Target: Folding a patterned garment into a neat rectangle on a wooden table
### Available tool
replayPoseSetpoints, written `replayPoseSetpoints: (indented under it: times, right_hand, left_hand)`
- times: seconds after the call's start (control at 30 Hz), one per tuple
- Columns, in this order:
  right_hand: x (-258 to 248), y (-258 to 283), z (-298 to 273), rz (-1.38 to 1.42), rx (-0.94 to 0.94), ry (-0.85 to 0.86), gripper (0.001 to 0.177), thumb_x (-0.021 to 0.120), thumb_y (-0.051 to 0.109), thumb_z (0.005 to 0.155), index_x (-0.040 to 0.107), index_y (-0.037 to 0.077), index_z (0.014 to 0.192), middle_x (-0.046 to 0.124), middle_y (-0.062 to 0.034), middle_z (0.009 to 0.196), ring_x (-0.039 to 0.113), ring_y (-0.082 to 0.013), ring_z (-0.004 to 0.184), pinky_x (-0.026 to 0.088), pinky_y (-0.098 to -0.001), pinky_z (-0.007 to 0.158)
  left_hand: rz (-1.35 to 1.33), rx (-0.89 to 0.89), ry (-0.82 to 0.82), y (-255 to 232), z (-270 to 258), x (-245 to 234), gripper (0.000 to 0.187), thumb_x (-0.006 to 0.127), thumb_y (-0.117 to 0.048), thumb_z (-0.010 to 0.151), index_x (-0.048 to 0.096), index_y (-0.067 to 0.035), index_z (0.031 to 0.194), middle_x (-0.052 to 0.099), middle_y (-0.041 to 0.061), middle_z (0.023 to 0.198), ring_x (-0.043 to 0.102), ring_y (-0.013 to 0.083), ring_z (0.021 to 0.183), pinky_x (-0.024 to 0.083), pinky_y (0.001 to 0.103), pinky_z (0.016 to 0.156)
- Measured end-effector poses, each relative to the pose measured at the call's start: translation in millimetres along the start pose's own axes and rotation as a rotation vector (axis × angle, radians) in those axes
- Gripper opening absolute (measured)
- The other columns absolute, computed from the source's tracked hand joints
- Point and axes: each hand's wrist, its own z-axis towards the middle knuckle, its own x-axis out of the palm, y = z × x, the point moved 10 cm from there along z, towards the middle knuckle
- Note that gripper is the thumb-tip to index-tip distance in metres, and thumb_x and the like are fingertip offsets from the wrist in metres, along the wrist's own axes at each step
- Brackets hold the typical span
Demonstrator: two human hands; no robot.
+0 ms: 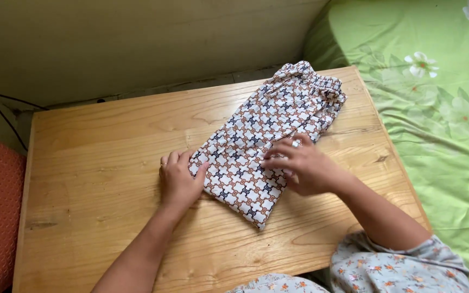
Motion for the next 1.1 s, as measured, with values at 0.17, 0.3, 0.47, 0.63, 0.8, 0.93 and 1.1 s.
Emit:
replayPoseSetpoints:
  times: [0.17, 0.3, 0.47, 0.63, 0.8, 0.93, 1.1]
  right_hand:
    - [5, 37, -18, 0.070, -0.111, -0.040, 0.060, 0.081, 0.023, 0.068, 0.065, 0.022, 0.127, 0.068, -0.0095, 0.123, 0.059, -0.0283, 0.116, 0.037, -0.0496, 0.102]
    - [37, 62, -39, -0.061, -0.269, -0.174, 0.055, 0.079, 0.025, 0.086, 0.062, 0.019, 0.138, 0.067, -0.0081, 0.125, 0.062, -0.0239, 0.115, 0.044, -0.0428, 0.102]
    - [29, 93, -38, -0.164, -0.405, -0.239, 0.044, 0.071, 0.020, 0.093, 0.064, 0.012, 0.136, 0.069, -0.0078, 0.119, 0.065, -0.0204, 0.105, 0.052, -0.0374, 0.088]
    - [6, 111, -38, -0.199, -0.520, -0.373, 0.032, 0.071, 0.017, 0.096, 0.073, 0.004, 0.125, 0.071, -0.0085, 0.114, 0.063, -0.0167, 0.097, 0.055, -0.0317, 0.077]
    - [-23, 134, -44, -0.303, -0.622, -0.582, 0.016, 0.074, 0.008, 0.096, 0.079, 0.000, 0.109, 0.072, -0.0096, 0.119, 0.063, -0.0169, 0.100, 0.055, -0.0273, 0.075]
    - [-10, 148, -45, -0.285, -0.671, -0.575, 0.015, 0.075, 0.007, 0.095, 0.077, -0.002, 0.107, 0.072, -0.0102, 0.118, 0.065, -0.0187, 0.103, 0.055, -0.0286, 0.077]
    - [34, 150, -39, -0.034, -0.683, -0.250, 0.032, 0.072, 0.009, 0.088, 0.073, -0.004, 0.117, 0.072, -0.0135, 0.122, 0.068, -0.0204, 0.108, 0.060, -0.0317, 0.093]
  left_hand:
    - [-0.144, 0.014, -0.040, 20, 7, 5, 0.037, 0.083, -0.035, 0.080, 0.076, -0.005, 0.100, 0.068, 0.015, 0.101, 0.060, 0.0350, 0.103, 0.049, 0.046, 0.091]
    - [-0.280, -0.008, -0.002, 27, 11, 6, 0.033, 0.083, -0.034, 0.082, 0.075, -0.004, 0.095, 0.071, 0.013, 0.094, 0.067, 0.0290, 0.090, 0.054, 0.040, 0.082]
    - [-0.347, -0.149, 0.152, 36, 14, 3, 0.031, 0.082, -0.031, 0.082, 0.075, -0.004, 0.093, 0.071, 0.010, 0.090, 0.069, 0.0212, 0.077, 0.056, 0.034, 0.072]
    - [-0.469, -0.330, 0.311, 60, 15, 23, 0.018, 0.077, -0.024, 0.089, 0.075, -0.006, 0.096, 0.078, 0.008, 0.091, 0.071, 0.0150, 0.081, 0.057, 0.032, 0.076]
    - [-1.309, -0.325, 0.470, 57, 13, 25, 0.012, 0.065, -0.009, 0.096, 0.071, -0.003, 0.104, 0.073, 0.007, 0.104, 0.069, 0.0140, 0.096, 0.060, 0.031, 0.091]
    - [-1.337, -0.342, 0.644, 56, 8, 18, 0.009, 0.066, -0.010, 0.093, 0.068, -0.003, 0.099, 0.073, 0.006, 0.102, 0.071, 0.0151, 0.097, 0.062, 0.033, 0.090]
    - [-0.429, -0.319, 0.699, 75, -4, 17, 0.020, 0.074, -0.015, 0.092, 0.075, 0.001, 0.103, 0.075, 0.016, 0.101, 0.066, 0.0236, 0.092, 0.055, 0.039, 0.085]
